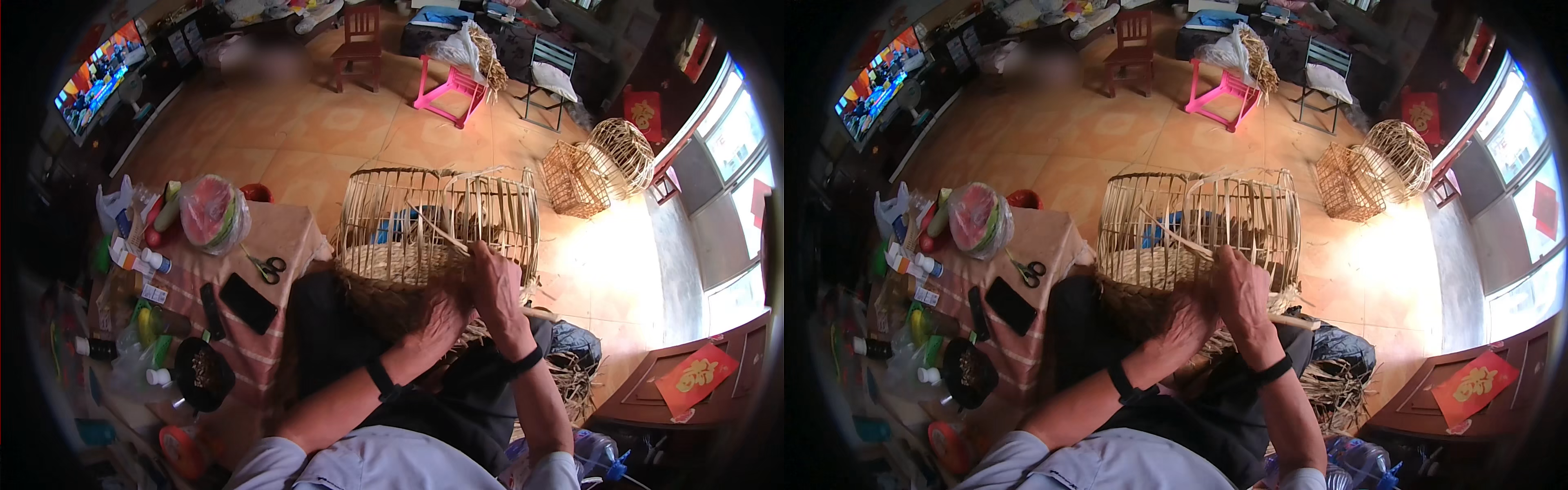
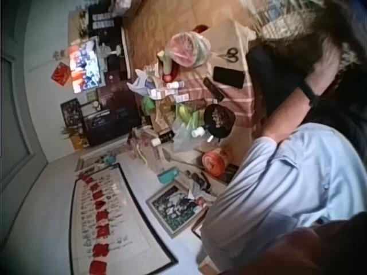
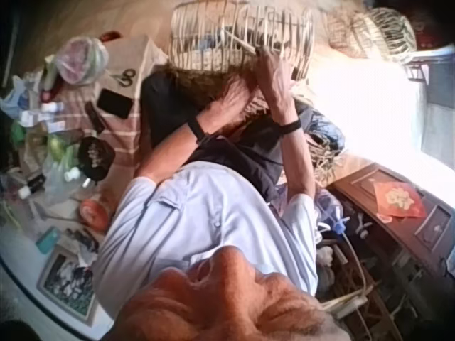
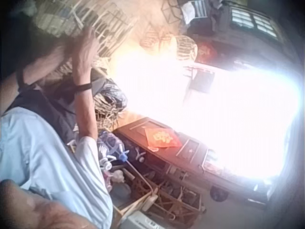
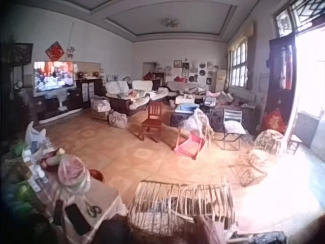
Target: The person is weaving a bamboo basket by interlocking thin strips of bamboo.
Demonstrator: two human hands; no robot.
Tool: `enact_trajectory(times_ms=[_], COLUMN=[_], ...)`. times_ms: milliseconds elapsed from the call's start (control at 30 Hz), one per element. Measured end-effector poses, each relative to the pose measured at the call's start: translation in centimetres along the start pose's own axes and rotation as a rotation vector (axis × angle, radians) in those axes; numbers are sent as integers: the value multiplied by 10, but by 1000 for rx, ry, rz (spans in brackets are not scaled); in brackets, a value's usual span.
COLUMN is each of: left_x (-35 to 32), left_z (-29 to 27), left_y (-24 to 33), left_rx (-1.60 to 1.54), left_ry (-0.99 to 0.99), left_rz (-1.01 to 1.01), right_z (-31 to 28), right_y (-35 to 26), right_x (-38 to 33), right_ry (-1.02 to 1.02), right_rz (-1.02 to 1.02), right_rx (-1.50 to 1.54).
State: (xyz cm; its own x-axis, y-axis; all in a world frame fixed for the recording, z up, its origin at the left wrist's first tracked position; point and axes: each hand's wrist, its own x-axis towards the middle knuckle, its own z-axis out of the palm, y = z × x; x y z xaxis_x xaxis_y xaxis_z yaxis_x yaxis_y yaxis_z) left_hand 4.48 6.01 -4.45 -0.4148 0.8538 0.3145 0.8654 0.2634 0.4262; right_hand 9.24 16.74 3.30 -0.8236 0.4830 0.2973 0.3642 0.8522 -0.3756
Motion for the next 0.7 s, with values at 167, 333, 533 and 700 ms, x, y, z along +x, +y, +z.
enact_trajectory(times_ms=[167,333,533,700], left_x=[-6,-1,-6,-9], left_z=[-22,-30,-41,-36], left_y=[-1,-4,-5,2], left_rx=[-105,-67,-194,-193], left_ry=[174,138,21,38], left_rz=[142,131,148,116], right_z=[-13,-29,-5,-8], right_y=[15,71,61,70], right_x=[-25,-59,-127,-101], right_ry=[3,92,-92,-38], right_rz=[57,528,732,464], right_rx=[404,1171,1708,985])
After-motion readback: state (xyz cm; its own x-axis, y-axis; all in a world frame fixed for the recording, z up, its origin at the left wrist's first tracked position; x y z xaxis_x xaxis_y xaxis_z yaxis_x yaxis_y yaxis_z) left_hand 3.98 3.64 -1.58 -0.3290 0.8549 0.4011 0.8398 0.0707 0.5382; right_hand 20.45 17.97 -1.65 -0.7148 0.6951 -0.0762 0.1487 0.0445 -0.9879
